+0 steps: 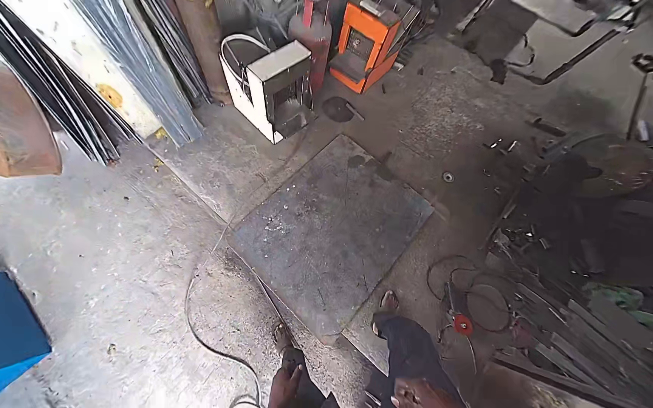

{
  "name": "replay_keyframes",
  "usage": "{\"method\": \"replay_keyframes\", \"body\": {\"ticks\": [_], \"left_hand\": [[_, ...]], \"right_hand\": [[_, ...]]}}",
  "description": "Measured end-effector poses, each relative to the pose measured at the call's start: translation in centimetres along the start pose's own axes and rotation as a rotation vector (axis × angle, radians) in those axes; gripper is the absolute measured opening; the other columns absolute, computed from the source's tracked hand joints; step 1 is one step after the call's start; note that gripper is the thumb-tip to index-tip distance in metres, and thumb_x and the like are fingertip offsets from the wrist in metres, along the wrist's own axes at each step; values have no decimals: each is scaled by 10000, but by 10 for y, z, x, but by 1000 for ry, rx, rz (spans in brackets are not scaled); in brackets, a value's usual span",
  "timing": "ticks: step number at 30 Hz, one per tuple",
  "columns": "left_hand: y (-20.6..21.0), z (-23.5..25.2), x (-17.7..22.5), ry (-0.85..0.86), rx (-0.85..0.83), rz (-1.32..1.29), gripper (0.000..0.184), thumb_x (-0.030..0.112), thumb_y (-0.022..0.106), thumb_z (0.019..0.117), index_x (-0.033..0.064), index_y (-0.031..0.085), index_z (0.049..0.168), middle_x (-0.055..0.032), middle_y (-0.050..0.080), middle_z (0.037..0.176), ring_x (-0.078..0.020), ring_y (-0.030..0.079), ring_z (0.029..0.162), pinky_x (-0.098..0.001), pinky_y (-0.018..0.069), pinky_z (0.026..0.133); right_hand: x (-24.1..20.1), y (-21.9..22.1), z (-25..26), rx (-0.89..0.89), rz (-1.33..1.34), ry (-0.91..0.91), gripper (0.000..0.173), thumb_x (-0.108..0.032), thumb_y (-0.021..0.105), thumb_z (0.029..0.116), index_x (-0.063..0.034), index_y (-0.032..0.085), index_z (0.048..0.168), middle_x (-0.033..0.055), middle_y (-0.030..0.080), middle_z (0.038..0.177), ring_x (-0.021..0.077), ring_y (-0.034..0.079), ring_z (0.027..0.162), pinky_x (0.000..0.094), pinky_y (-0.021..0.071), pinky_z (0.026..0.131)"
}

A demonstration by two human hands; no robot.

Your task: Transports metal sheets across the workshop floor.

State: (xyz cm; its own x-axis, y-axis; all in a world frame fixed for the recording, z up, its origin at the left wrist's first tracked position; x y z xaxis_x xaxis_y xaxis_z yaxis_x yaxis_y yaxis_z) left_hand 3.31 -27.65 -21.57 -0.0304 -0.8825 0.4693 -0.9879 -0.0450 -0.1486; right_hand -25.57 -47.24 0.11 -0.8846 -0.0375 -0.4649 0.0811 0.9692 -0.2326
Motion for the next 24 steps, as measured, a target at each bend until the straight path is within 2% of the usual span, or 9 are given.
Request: {"method": "replay_keyframes", "body": {"ticks": [2, 3, 7, 9, 12, 14, 16, 19, 24], "left_hand": [[18, 61, -12, -92, 18, 23, 501, 477, 538, 1050, 22, 688, 1199, -203, 718, 1074, -341, 702, 1003, -569, 548, 938], [30, 89, -26, -148, 27, -19, 516, 469, 508, 1066, 12, 675, 1239, -220, 711, 1114, -354, 696, 1041, -574, 536, 966], [94, 223, -95, -336, 209, -325, 605, 513, 393, 1093, -9, 617, 1299, -239, 691, 1097, -358, 699, 961, -557, 570, 886], [130, 280, -118, -426, 314, -453, 658, 528, 336, 1101, -42, 578, 1326, -273, 656, 1161, -378, 655, 1038, -559, 533, 918], [171, 349, -137, -598, 424, -583, 766, 550, 247, 1105, -109, 546, 1357, -343, 570, 1356, -424, 562, 1284, -583, 440, 1072], [200, 390, -148, -619, 539, -847, 777, 563, 196, 1103, -77, 452, 1463, -315, 484, 1472, -381, 496, 1360, -553, 403, 1120], [218, 423, -150, -619, 716, -947, 796, 583, 164, 1096, -53, 556, 1372, -283, 588, 1357, -346, 587, 1258, -536, 473, 1059], [228, 433, -160, -793, 872, -669, 876, 633, 163, 1074, -61, 696, 1102, -283, 695, 1098, -393, 659, 1104, -563, 503, 969], [226, 436, -161, -836, 861, -540, 881, 618, 148, 1080, -64, 703, 1042, -274, 706, 1042, -390, 679, 1064, -553, 518, 943]], "right_hand": [[23, -21, 66, -24, -185, 98, 409, -461, 557, 1029, -82, 691, 1106, 146, 696, 933, 316, 685, 895, 569, 542, 832], [34, -25, 99, -66, -275, 140, 394, -449, 542, 1040, -92, 689, 1118, 143, 698, 983, 317, 686, 948, 569, 541, 868], [87, -23, 209, -91, -400, 149, 330, -404, 527, 1051, -111, 677, 1082, 102, 674, 1011, 261, 672, 986, 483, 541, 890], [114, -15, 230, -97, -334, 159, 318, -403, 532, 1048, -124, 674, 1104, 82, 673, 1000, 233, 674, 944, 449, 554, 867], [151, -1, 227, -227, -317, 196, 316, -381, 589, 1019, -100, 699, 1115, 112, 709, 995, 278, 698, 949, 491, 562, 886], [167, 1, 223, -318, -304, 255, 331, -356, 618, 1012, -62, 710, 1133, 158, 723, 1022, 331, 710, 967, 533, 566, 883], [179, -3, 228, -332, -261, 303, 337, -332, 615, 1016, -33, 706, 1141, 184, 717, 1032, 354, 710, 956, 546, 571, 860], [190, -14, 232, -262, -131, 299, 314, -306, 608, 1030, -19, 695, 1121, 182, 709, 990, 326, 706, 885, 519, 581, 808], [186, -33, 237, -197, -58, 328, 321, -292, 596, 1045, -8, 691, 1160, 196, 720, 1039, 304, 701, 895, 456, 570, 834]]}}
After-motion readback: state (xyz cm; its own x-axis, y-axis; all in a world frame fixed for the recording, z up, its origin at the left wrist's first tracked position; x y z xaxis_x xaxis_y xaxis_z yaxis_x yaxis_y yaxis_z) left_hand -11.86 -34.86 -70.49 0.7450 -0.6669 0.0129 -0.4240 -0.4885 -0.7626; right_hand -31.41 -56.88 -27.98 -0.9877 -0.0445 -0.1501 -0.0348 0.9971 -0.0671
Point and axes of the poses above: each hand's wrist, its own z-axis towards the middle knuckle, its own y-axis out of the palm, x = y × z, the point moved 6 cm from there along z, towards the middle knuckle
